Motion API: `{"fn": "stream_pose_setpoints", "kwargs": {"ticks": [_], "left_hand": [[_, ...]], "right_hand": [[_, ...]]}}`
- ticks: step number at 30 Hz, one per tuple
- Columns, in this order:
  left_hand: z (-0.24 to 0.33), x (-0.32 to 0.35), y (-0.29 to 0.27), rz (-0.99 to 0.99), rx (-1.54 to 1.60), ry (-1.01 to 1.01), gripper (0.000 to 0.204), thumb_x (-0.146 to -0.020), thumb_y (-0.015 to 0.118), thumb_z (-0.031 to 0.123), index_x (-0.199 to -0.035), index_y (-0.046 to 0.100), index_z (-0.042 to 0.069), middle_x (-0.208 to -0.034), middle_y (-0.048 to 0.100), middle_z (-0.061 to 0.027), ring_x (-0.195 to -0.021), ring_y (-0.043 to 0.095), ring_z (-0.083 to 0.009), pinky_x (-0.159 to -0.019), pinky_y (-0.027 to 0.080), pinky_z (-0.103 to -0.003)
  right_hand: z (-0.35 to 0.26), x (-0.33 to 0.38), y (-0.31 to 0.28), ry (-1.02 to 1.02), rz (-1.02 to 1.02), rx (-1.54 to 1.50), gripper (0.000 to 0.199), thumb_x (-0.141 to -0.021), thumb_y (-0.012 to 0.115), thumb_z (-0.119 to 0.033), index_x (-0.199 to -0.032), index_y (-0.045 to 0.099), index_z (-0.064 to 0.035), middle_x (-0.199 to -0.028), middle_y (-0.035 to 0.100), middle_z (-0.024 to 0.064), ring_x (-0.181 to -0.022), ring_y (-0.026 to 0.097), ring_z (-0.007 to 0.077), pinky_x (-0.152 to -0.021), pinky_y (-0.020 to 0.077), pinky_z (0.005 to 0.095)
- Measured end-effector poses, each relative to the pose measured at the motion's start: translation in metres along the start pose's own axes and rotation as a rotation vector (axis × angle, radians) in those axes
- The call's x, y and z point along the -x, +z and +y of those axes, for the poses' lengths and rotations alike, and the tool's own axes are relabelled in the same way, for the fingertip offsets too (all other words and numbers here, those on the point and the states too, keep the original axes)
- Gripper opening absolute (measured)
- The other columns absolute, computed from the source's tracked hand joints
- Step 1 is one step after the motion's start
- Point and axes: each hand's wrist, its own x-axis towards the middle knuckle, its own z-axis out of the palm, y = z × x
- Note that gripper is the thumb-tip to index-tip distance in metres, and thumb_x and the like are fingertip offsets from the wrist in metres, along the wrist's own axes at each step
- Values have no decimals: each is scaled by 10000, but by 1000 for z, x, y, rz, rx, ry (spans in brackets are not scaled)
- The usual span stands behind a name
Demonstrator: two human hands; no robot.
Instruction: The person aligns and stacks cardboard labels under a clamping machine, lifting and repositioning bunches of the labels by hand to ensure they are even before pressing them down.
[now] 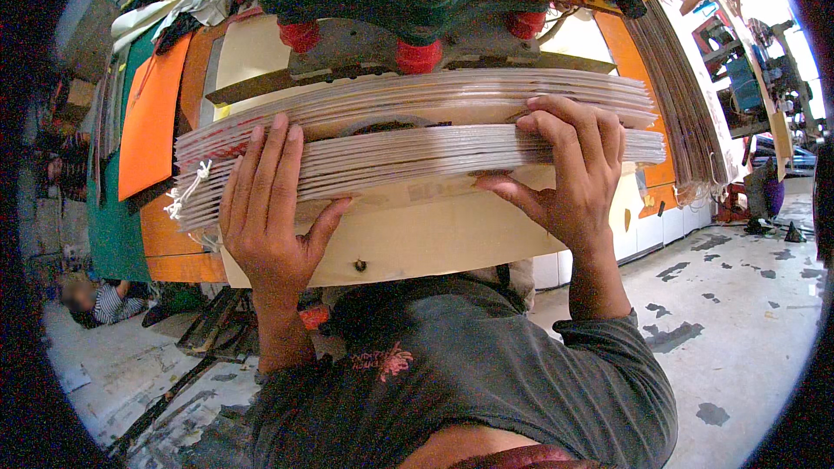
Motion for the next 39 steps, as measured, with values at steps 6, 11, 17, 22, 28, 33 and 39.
{"fn": "stream_pose_setpoints", "kwargs": {"ticks": [6, 11, 17, 22, 28, 33, 39], "left_hand": [[1, 1, -2, -8, -14, -9, 755, -913, 721, 549, -1475, 604, 57, -1538, 596, -103, -1433, 541, -328, -1173, 408, -474], [-1, 1, 0, 2, -12, 7, 764, -911, 719, 556, -1481, 598, 62, -1540, 595, -99, -1434, 540, -325, -1171, 410, -474], [0, 3, 3, -22, -14, -10, 778, -927, 682, 591, -1484, 594, 55, -1543, 590, -116, -1446, 528, -335, -1175, 401, -491], [1, 2, 2, -42, -46, -36, 783, -938, 686, 586, -1488, 582, 39, -1539, 588, -138, -1450, 521, -353, -1183, 392, -507], [-2, 0, 2, -7, -37, 1, 759, -958, 674, 581, -1485, 585, 43, -1529, 596, -141, -1434, 540, -344, -1184, 393, -503], [-2, 3, 7, 35, -35, 2, 771, -971, 628, 630, -1478, 594, 50, -1530, 598, -134, -1426, 550, -334, -1168, 406, -493], [-10, 6, 21, 140, -5, -6, 790, -985, 550, 695, -1426, 642, 47, -1466, 652, -137, -1385, 591, -329, -1143, 425, -486]], "right_hand": [[2, 2, 3, 0, -3, -6, 622, -751, 802, -622, -1137, 675, -152, -1241, 665, 24, -1106, 595, 291, -936, 438, 460], [1, 5, 4, -4, 15, -15, 592, -737, 827, -594, -1124, 694, -167, -1217, 666, 22, -1106, 594, 298, -934, 441, 475], [1, 7, 4, -3, 15, -41, 641, -682, 912, -522, -1147, 677, -148, -1183, 688, 48, -1075, 609, 299, -934, 452, 460], [5, 8, 5, -23, 83, -51, 633, -692, 903, -528, -1152, 682, -154, -1176, 682, 35, -1058, 605, 289, -904, 462, 448], [0, 8, 5, 3, 96, -46, 586, -711, 880, -566, -1109, 696, -177, -1162, 679, 6, -1061, 597, 260, -894, 454, 422], [-1, 7, 7, 7, 130, -39, 557, -734, 860, -596, -1072, 697, -184, -1131, 681, -1, -1046, 601, 249, -886, 452, 410], [2, 7, 16, 8, 206, -28, 532, -841, 723, -667, -1012, 675, -166, -1083, 669, 37, -1010, 618, 275, -852, 469, 445]]}}
